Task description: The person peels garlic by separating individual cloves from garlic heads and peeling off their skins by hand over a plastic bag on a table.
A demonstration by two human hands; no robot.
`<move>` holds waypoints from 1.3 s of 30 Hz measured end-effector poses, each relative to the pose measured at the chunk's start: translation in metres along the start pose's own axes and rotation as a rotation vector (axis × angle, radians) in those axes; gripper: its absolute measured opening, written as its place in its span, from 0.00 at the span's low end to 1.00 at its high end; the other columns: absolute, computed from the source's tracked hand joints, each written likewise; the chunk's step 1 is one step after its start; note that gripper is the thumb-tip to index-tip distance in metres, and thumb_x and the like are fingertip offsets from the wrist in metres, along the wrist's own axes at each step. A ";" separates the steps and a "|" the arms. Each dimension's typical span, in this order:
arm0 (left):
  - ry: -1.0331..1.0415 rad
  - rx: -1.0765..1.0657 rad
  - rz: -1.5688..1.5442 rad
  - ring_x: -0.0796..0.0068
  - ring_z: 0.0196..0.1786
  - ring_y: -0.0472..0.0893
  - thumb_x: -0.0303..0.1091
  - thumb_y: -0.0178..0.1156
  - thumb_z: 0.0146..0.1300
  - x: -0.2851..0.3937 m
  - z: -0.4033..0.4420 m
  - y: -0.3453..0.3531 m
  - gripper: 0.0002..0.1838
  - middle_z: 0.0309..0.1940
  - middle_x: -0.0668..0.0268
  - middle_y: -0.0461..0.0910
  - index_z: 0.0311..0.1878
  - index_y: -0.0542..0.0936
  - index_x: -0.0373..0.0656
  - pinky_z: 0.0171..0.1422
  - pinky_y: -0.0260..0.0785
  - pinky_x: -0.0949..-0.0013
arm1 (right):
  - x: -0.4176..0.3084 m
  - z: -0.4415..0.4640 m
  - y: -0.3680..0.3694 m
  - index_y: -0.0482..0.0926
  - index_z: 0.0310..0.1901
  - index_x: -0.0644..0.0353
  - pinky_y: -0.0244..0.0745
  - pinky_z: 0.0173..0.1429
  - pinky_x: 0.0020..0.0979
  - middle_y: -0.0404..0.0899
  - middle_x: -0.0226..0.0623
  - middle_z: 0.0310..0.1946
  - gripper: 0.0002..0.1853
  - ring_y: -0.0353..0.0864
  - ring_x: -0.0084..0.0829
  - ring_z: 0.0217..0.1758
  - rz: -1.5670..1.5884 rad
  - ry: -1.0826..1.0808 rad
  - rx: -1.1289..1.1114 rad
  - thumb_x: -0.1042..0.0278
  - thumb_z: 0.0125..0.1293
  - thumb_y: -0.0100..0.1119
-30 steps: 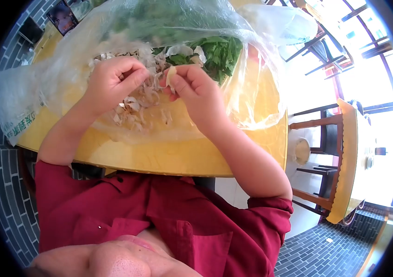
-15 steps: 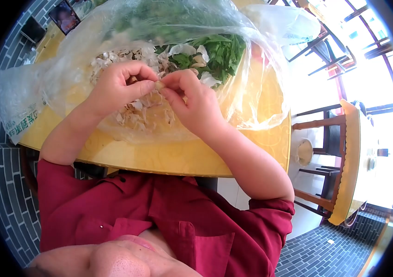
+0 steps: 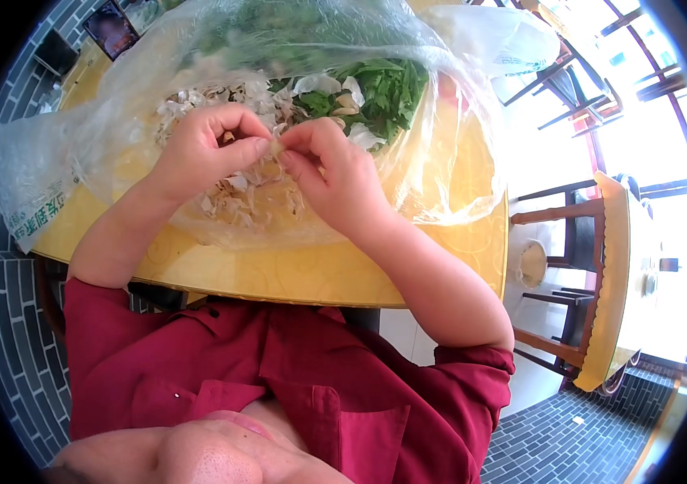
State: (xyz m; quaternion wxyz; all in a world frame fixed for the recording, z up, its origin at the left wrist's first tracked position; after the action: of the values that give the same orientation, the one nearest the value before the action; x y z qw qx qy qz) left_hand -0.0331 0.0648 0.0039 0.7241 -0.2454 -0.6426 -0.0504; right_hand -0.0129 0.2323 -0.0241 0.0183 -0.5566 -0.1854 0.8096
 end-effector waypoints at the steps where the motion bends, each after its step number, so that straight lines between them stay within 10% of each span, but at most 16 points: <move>1: -0.001 -0.003 0.005 0.89 0.27 0.71 0.28 0.62 0.57 0.000 0.000 0.000 0.05 0.26 0.72 0.79 0.34 0.81 0.36 0.30 0.64 0.80 | 0.002 0.001 0.000 0.73 0.41 0.63 0.78 0.40 0.29 0.80 0.39 0.34 0.09 0.83 0.32 0.36 0.023 0.007 -0.003 0.73 0.61 0.61; 39: 0.037 0.028 0.106 0.91 0.26 0.66 0.26 0.56 0.58 -0.004 0.000 0.000 0.02 0.25 0.77 0.72 0.32 0.76 0.38 0.28 0.59 0.82 | -0.001 -0.002 -0.002 0.73 0.43 0.64 0.78 0.42 0.28 0.79 0.38 0.36 0.10 0.82 0.29 0.38 0.092 -0.097 -0.010 0.75 0.62 0.60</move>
State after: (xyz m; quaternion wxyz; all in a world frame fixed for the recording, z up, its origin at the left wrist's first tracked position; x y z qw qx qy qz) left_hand -0.0341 0.0642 -0.0003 0.7408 -0.2677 -0.6160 -0.0075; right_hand -0.0112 0.2343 -0.0232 -0.0308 -0.5247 -0.1644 0.8347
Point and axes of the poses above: each hand's wrist, its own z-axis towards the middle knuckle, its own y-axis out of the palm, x = y × z, the point moved 4 cm from there along z, towards the middle knuckle
